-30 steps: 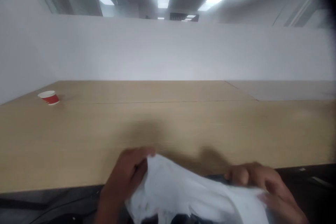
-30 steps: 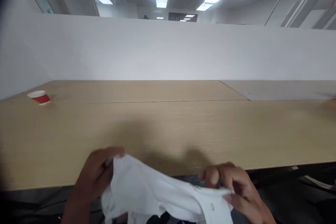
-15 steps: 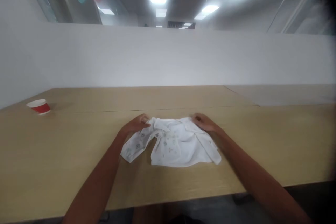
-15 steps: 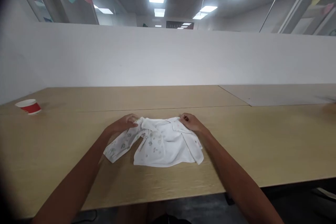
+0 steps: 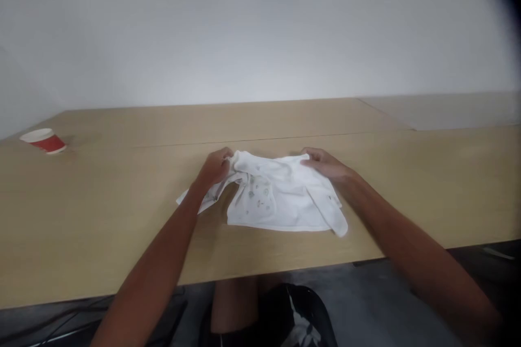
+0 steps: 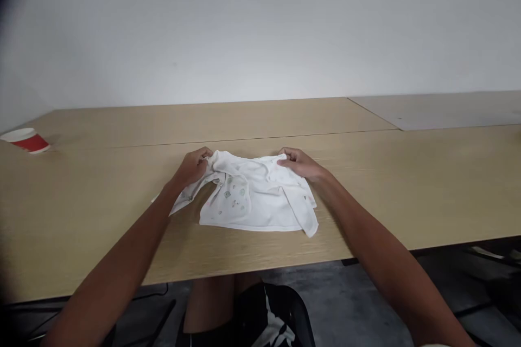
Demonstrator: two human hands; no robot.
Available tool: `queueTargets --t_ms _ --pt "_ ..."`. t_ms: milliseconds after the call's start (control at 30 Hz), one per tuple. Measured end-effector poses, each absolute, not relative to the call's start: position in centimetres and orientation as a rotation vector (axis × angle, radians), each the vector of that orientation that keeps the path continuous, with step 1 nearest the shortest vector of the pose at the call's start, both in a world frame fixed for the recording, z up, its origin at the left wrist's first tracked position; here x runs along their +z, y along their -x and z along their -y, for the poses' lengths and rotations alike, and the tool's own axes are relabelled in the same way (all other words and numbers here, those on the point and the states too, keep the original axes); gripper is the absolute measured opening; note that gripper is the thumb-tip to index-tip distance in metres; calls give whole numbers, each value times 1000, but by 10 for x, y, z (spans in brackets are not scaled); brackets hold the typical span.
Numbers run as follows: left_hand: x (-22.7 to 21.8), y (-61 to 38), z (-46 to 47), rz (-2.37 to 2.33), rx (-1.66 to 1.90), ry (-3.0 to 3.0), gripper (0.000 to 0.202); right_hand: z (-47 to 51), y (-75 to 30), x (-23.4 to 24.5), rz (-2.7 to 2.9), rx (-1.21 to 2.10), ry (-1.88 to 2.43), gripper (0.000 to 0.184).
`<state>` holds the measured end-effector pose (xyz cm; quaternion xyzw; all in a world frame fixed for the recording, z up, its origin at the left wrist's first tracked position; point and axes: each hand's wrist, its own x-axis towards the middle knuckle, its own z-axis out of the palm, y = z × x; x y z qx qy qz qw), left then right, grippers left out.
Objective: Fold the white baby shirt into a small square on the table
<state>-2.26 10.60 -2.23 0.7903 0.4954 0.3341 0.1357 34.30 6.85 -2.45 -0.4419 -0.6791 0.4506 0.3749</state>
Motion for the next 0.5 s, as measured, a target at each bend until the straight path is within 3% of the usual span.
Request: queueTargets --t_ms 133,267,500 --pt "-15 23 -103 -1511 939 -2243 18 -63 -345 -14 1690 1153 1010 44" --pt "-4 24 -98 -1341 1045 -2075 33 -65 -355 -7 1717 1180 943 51" --pt "5 26 -87 -1049 1043 -1533 43 -58 -362 6 1754 1051 1122 42"
